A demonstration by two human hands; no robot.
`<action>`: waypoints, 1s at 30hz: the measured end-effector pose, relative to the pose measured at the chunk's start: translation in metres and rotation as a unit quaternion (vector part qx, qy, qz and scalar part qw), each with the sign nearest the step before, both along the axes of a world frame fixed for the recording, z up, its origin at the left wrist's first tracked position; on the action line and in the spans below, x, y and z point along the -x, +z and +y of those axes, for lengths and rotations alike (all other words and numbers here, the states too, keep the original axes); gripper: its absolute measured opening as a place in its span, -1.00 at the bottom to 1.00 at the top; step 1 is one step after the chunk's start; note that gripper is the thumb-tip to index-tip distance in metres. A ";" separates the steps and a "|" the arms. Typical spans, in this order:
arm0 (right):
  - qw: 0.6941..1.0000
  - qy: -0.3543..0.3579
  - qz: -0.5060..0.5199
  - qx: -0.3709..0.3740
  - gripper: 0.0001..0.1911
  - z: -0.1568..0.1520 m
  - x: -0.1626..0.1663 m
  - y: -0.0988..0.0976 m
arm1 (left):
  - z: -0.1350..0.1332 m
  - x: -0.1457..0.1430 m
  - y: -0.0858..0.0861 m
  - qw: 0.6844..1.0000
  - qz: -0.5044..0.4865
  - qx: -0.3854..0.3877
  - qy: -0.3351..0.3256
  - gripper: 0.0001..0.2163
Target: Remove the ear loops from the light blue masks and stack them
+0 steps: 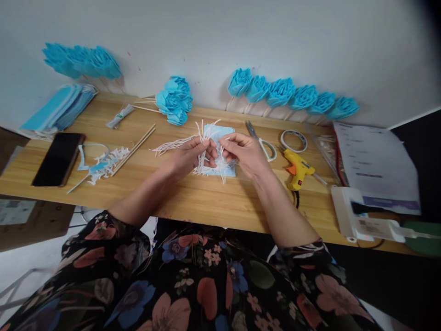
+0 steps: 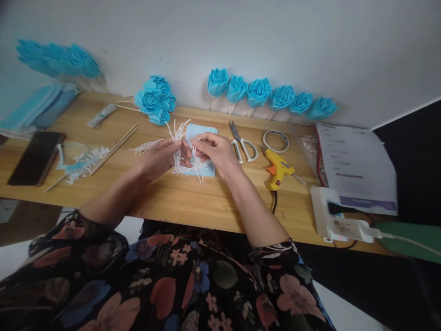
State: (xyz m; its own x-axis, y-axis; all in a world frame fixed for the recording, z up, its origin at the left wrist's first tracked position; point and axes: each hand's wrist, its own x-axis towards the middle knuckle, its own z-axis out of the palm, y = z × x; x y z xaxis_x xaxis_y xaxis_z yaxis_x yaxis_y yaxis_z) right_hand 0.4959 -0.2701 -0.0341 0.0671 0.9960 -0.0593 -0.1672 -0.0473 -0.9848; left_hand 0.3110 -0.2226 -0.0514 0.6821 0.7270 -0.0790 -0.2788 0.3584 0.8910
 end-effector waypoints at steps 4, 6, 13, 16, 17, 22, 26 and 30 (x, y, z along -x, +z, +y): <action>1.000 -0.024 -0.010 -0.006 -0.63 0.002 0.006 -0.005 | -0.001 0.000 -0.006 0.998 0.005 -0.061 -0.014 -0.64; 1.000 -0.026 -0.013 -0.008 -0.62 0.001 0.006 -0.005 | -0.001 -0.001 -0.007 0.996 0.022 -0.082 -0.015 -0.60; 1.000 -0.025 -0.001 0.001 -0.53 0.002 0.005 -0.004 | -0.003 -0.002 -0.004 0.989 0.062 -0.130 -0.013 -0.58; 1.000 -0.027 0.005 0.003 -0.51 0.003 0.006 -0.003 | -0.003 0.000 0.001 0.986 0.082 -0.146 -0.019 -0.60; 1.000 -0.028 0.007 0.002 -0.51 0.003 0.006 -0.003 | -0.003 0.000 0.002 0.984 0.091 -0.152 -0.024 -0.61; 1.000 -0.025 -0.003 -0.002 -0.54 0.002 0.006 -0.002 | -0.002 0.002 0.005 0.978 0.107 -0.173 -0.047 -0.60; 1.000 -0.024 -0.014 -0.004 -0.56 0.001 0.006 -0.003 | -0.004 0.000 0.000 0.989 0.079 -0.126 -0.025 -0.64; 1.000 -0.009 -0.014 -0.016 -0.56 0.001 0.006 -0.003 | -0.004 -0.001 -0.001 0.997 0.051 -0.065 -0.006 -0.68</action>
